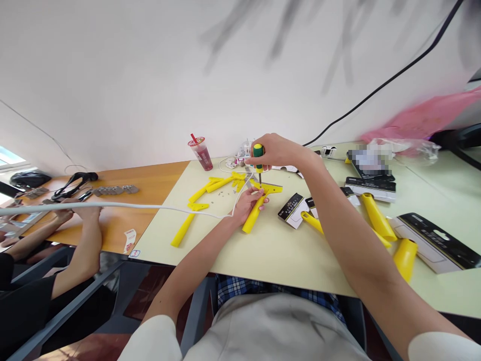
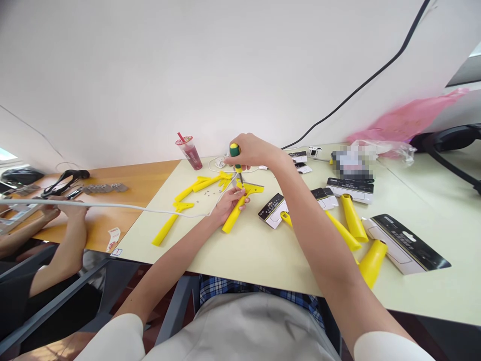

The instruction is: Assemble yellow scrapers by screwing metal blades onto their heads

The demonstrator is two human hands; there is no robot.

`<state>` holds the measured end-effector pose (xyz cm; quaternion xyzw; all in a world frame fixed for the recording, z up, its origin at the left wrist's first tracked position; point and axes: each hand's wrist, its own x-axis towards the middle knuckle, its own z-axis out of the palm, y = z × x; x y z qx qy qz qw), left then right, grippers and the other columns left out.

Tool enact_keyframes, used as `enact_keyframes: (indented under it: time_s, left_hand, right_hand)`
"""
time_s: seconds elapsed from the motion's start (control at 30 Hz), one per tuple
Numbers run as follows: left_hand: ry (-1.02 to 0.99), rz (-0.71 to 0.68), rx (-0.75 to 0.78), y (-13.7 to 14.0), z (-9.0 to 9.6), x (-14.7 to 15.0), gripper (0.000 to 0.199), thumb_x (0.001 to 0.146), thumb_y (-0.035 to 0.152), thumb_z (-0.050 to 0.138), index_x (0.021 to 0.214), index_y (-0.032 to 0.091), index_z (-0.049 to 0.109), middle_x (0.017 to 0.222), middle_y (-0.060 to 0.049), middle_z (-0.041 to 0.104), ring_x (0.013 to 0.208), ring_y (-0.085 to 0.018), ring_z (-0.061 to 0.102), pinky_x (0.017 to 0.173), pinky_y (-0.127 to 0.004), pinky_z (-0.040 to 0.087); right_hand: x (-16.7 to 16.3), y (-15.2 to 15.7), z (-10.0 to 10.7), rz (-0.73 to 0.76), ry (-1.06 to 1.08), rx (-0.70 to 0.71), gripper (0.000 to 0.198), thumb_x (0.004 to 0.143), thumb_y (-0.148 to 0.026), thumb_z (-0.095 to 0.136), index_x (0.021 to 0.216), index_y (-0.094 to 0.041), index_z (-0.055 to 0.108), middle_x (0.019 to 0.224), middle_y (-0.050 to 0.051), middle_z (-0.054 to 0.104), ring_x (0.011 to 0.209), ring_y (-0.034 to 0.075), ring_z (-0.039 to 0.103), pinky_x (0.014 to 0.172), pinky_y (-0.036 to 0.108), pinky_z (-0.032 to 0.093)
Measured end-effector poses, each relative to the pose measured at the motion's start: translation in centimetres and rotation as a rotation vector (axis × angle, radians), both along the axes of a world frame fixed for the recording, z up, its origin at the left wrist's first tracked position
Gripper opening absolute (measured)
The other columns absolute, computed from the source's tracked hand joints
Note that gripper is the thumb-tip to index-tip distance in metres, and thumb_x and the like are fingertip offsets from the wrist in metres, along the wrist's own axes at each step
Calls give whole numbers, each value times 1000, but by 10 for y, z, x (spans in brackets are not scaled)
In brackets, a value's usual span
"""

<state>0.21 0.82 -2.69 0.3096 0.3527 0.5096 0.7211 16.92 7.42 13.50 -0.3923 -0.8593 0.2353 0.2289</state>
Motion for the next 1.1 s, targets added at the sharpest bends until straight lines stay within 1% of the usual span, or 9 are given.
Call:
enact_keyframes:
  time_s: [0.17, 0.47, 0.7, 0.97, 1.1]
  left_hand:
    - [-12, -18, 19, 1, -3, -1, 49, 73, 24, 100, 93, 19, 55, 94, -4, 65, 72, -13, 66, 48, -20, 38]
    - [-13, -14, 11, 1, -3, -1, 47, 75, 23, 98, 93, 19, 55, 93, -3, 65, 71, -12, 65, 49, -20, 38]
    - [-25, -25, 9, 2, -4, -2, 46, 75, 22, 98, 92, 18, 56, 93, -3, 65, 72, -13, 67, 48, -20, 39]
    - [-4, -19, 7, 1, -2, -1, 43, 78, 22, 96, 92, 18, 56, 93, -5, 65, 72, -13, 66, 48, -20, 40]
    - [-19, -34, 34, 3, -7, -2, 46, 74, 24, 99, 92, 17, 57, 95, -5, 65, 73, -13, 68, 48, -20, 41]
  right_hand:
    - [0, -2, 1, 7, 4, -5, 42, 88, -60, 84, 77, -24, 66, 68, 6, 74, 63, 24, 72, 55, 37, 51]
    - [-1, -3, -1, -4, -14, -14, 38, 89, -58, 84, 81, -25, 69, 73, 7, 75, 70, 26, 74, 60, 38, 52]
    - [-2, -3, 0, 4, -7, -5, 39, 90, -57, 84, 77, -24, 66, 68, 6, 73, 64, 24, 72, 56, 37, 50]
    - [-4, -4, 0, 28, -13, -19, 39, 90, -54, 83, 74, -25, 64, 67, 6, 72, 63, 24, 71, 58, 38, 52]
    - [-4, -4, 0, 31, -25, -20, 37, 91, -52, 82, 75, -24, 64, 68, 6, 73, 64, 24, 71, 59, 38, 52]
